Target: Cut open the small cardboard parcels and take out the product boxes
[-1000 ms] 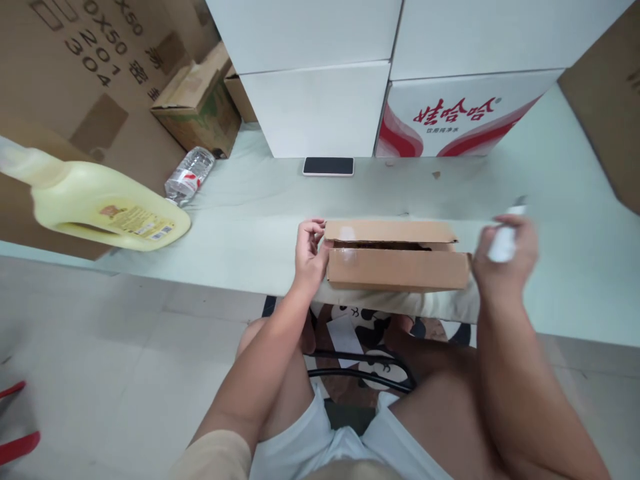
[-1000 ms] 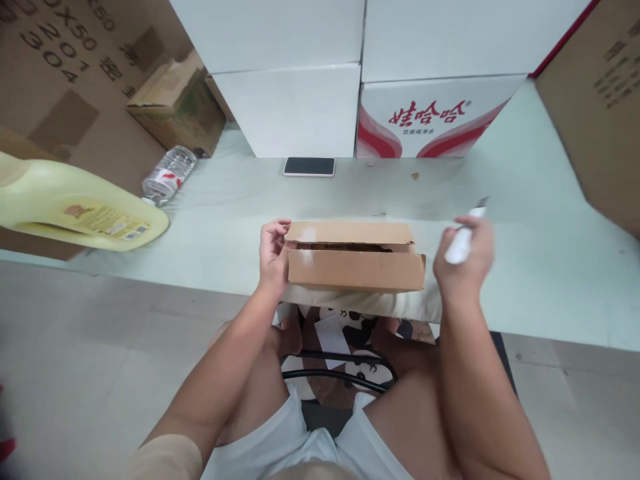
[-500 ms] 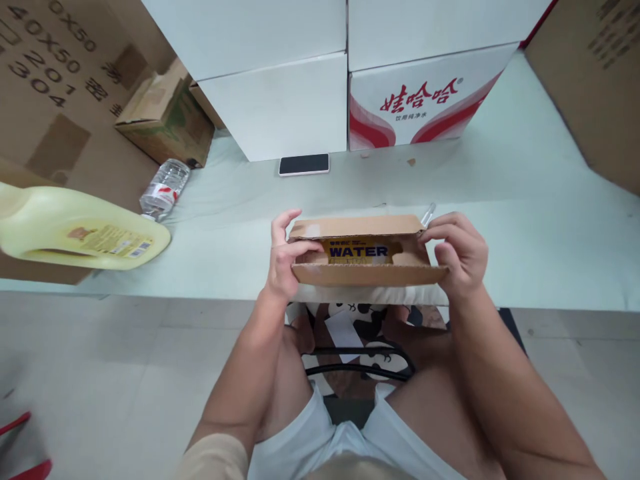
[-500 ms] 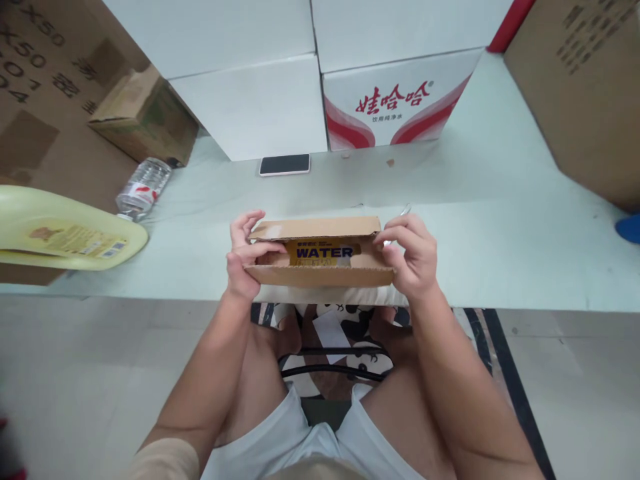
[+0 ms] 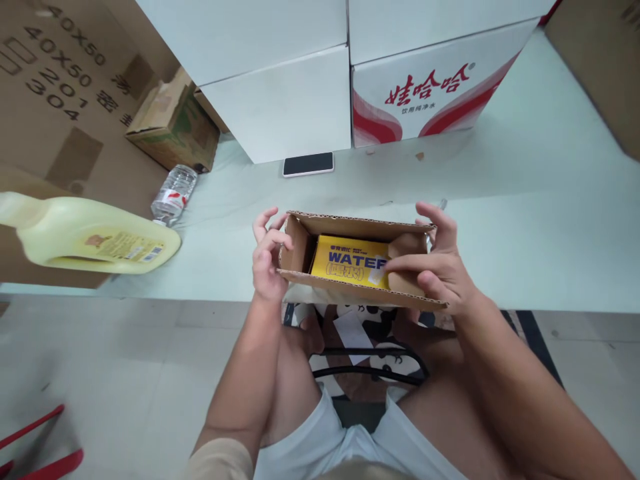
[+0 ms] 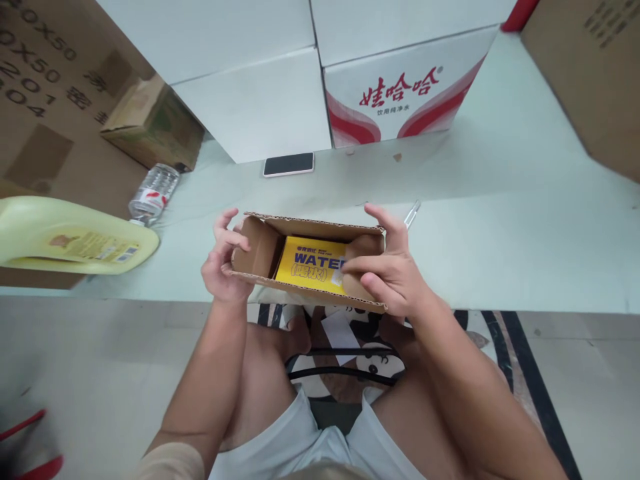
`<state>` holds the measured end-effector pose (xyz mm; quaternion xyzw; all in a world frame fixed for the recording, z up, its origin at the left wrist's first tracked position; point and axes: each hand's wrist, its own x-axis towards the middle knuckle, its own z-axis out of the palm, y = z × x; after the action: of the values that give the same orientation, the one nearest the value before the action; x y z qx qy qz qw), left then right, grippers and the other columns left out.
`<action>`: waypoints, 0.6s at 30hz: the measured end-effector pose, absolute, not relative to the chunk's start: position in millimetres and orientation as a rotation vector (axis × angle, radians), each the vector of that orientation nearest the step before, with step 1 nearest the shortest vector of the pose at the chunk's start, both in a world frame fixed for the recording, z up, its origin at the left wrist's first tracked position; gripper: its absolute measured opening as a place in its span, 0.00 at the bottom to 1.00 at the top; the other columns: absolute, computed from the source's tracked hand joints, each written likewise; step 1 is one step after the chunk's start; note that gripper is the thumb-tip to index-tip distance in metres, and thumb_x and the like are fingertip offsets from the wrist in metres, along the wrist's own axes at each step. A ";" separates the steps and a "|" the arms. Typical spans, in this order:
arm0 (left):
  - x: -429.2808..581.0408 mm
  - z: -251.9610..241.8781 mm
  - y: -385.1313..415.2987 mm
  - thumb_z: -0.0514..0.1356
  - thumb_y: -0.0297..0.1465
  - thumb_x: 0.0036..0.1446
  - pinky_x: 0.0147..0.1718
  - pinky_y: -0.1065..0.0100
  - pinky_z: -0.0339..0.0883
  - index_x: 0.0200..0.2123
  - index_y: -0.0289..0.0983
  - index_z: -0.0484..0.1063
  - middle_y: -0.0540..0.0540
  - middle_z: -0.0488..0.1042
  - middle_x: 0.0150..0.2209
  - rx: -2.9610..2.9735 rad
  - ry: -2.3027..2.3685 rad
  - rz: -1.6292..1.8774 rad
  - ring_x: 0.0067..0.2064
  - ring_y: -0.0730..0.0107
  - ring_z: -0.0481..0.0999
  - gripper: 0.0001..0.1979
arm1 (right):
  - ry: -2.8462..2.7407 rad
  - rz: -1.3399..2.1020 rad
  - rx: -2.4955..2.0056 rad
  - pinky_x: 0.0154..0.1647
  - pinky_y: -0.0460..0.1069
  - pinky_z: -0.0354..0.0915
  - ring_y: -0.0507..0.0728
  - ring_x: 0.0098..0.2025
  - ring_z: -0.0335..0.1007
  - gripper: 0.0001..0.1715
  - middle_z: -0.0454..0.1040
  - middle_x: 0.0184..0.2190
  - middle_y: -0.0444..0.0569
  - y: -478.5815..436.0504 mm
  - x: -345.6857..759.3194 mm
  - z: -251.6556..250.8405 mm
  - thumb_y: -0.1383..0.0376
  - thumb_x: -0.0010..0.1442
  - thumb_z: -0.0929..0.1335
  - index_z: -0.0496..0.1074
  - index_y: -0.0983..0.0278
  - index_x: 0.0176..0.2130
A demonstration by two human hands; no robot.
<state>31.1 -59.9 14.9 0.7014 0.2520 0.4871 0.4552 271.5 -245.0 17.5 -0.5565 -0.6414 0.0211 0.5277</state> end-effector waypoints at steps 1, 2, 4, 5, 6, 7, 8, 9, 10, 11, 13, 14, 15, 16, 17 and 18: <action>30.2 14.7 -59.6 0.52 0.63 0.57 0.60 0.45 0.69 0.24 0.39 0.67 0.45 0.65 0.61 1.716 0.611 1.214 0.62 0.43 0.71 0.31 | -1.485 0.008 -1.285 0.64 0.67 0.66 0.70 0.65 0.62 0.27 0.58 0.62 0.51 -244.4 269.6 15.9 0.49 0.68 0.60 0.81 0.57 0.32; 29.5 15.4 -59.8 0.53 0.62 0.57 0.61 0.45 0.68 0.26 0.40 0.68 0.44 0.65 0.60 1.699 0.597 1.234 0.62 0.43 0.71 0.30 | -1.395 -0.069 -1.242 0.62 0.67 0.67 0.69 0.63 0.64 0.28 0.59 0.60 0.52 -243.8 267.3 13.7 0.49 0.69 0.60 0.78 0.59 0.29; 28.4 22.5 -63.0 0.55 0.59 0.57 0.63 0.45 0.65 0.32 0.42 0.73 0.44 0.67 0.58 1.669 0.581 1.317 0.62 0.46 0.71 0.26 | -1.201 -0.221 -1.178 0.58 0.66 0.70 0.68 0.59 0.68 0.31 0.61 0.55 0.53 -242.6 262.6 8.5 0.48 0.69 0.58 0.74 0.60 0.25; 28.1 30.4 -66.5 0.57 0.58 0.58 0.64 0.46 0.63 0.37 0.44 0.74 0.45 0.68 0.57 1.673 0.584 1.394 0.63 0.48 0.70 0.23 | -1.141 -0.262 -1.165 0.56 0.65 0.71 0.68 0.58 0.69 0.32 0.62 0.54 0.53 -242.1 260.5 6.0 0.46 0.69 0.58 0.72 0.60 0.25; 28.1 41.7 -71.3 0.59 0.55 0.57 0.66 0.48 0.61 0.40 0.46 0.75 0.46 0.68 0.56 1.702 0.599 1.489 0.64 0.50 0.68 0.20 | -1.122 -0.274 -1.171 0.54 0.65 0.71 0.67 0.56 0.70 0.33 0.63 0.52 0.53 -241.8 258.7 3.7 0.45 0.69 0.57 0.71 0.61 0.25; 28.8 56.4 -77.4 0.61 0.52 0.58 0.67 0.50 0.60 0.42 0.47 0.75 0.47 0.69 0.54 1.765 0.626 1.577 0.64 0.52 0.67 0.17 | -1.129 -0.267 -1.188 0.52 0.64 0.72 0.66 0.55 0.71 0.34 0.63 0.52 0.53 -241.5 257.4 1.9 0.45 0.70 0.56 0.70 0.61 0.24; 30.8 73.8 -84.4 0.63 0.49 0.58 0.66 0.52 0.60 0.41 0.47 0.76 0.47 0.71 0.52 1.867 0.658 1.640 0.64 0.54 0.67 0.14 | -1.144 -0.259 -1.205 0.51 0.64 0.72 0.66 0.54 0.72 0.35 0.64 0.51 0.54 -241.4 256.5 0.4 0.44 0.70 0.54 0.68 0.61 0.24; 34.6 92.9 -91.6 0.64 0.46 0.58 0.64 0.52 0.64 0.39 0.46 0.77 0.47 0.73 0.49 2.010 0.693 1.621 0.60 0.55 0.70 0.11 | -1.157 -0.252 -1.227 0.51 0.63 0.72 0.65 0.53 0.72 0.36 0.65 0.51 0.55 -241.4 256.0 -0.8 0.44 0.69 0.53 0.67 0.62 0.23; 40.4 112.0 -98.2 0.61 0.44 0.61 0.58 0.53 0.69 0.35 0.45 0.77 0.46 0.75 0.43 2.185 0.724 1.471 0.53 0.56 0.74 0.11 | -1.164 -0.255 -1.241 0.51 0.63 0.72 0.65 0.52 0.72 0.36 0.66 0.50 0.55 -241.5 255.7 -1.9 0.44 0.69 0.52 0.65 0.62 0.23; 48.5 129.4 -103.4 0.58 0.44 0.64 0.50 0.55 0.72 0.31 0.43 0.76 0.47 0.76 0.37 2.354 0.742 1.171 0.44 0.58 0.76 0.15 | -1.176 -0.255 -1.248 0.51 0.63 0.73 0.65 0.52 0.72 0.36 0.66 0.50 0.55 -241.6 255.6 -3.0 0.44 0.69 0.52 0.65 0.62 0.23; 69.6 153.5 -106.4 0.56 0.49 0.64 0.38 0.59 0.73 0.26 0.42 0.76 0.48 0.74 0.26 2.546 0.806 0.464 0.31 0.62 0.74 0.21 | -1.193 -0.255 -1.239 0.52 0.63 0.73 0.66 0.53 0.72 0.35 0.66 0.50 0.55 -242.3 255.1 -5.0 0.43 0.68 0.52 0.65 0.61 0.23; 80.9 158.2 -103.3 0.56 0.51 0.62 0.36 0.60 0.73 0.23 0.42 0.75 0.49 0.72 0.21 2.575 0.851 0.103 0.27 0.62 0.73 0.24 | -1.201 -0.251 -1.234 0.53 0.64 0.73 0.66 0.54 0.71 0.35 0.66 0.51 0.56 -243.0 254.7 -6.0 0.43 0.68 0.52 0.66 0.61 0.24; 91.3 157.5 -97.4 0.58 0.53 0.59 0.35 0.60 0.72 0.20 0.41 0.74 0.49 0.70 0.18 2.574 0.899 -0.195 0.24 0.63 0.71 0.26 | -1.213 -0.248 -1.230 0.54 0.64 0.73 0.66 0.54 0.71 0.35 0.66 0.51 0.56 -243.9 254.1 -6.9 0.43 0.68 0.52 0.66 0.61 0.25; 99.9 152.0 -89.4 0.60 0.55 0.56 0.35 0.59 0.72 0.17 0.41 0.72 0.49 0.68 0.16 2.555 0.945 -0.398 0.23 0.62 0.71 0.27 | -1.228 -0.250 -1.226 0.55 0.65 0.73 0.67 0.55 0.70 0.35 0.65 0.52 0.56 -245.1 253.4 -7.7 0.42 0.68 0.52 0.67 0.61 0.26; 106.3 142.5 -80.2 0.63 0.56 0.51 0.36 0.57 0.72 0.15 0.41 0.71 0.48 0.68 0.15 2.537 0.992 -0.458 0.23 0.59 0.72 0.27 | -1.244 -0.258 -1.222 0.56 0.65 0.72 0.67 0.56 0.70 0.35 0.65 0.53 0.56 -246.5 252.6 -8.5 0.41 0.67 0.51 0.67 0.61 0.28; 110.1 130.4 -70.8 0.66 0.57 0.46 0.36 0.56 0.72 0.13 0.42 0.70 0.48 0.68 0.15 2.525 1.035 -0.371 0.23 0.57 0.73 0.27 | -1.262 -0.271 -1.211 0.58 0.66 0.72 0.68 0.57 0.70 0.35 0.64 0.54 0.57 -247.9 251.7 -9.3 0.41 0.67 0.51 0.67 0.61 0.29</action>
<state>110.1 -70.8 130.4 0.8997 0.3687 -0.1320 0.1927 251.7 -247.9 -9.3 -0.5294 -0.5517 -0.1186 0.6335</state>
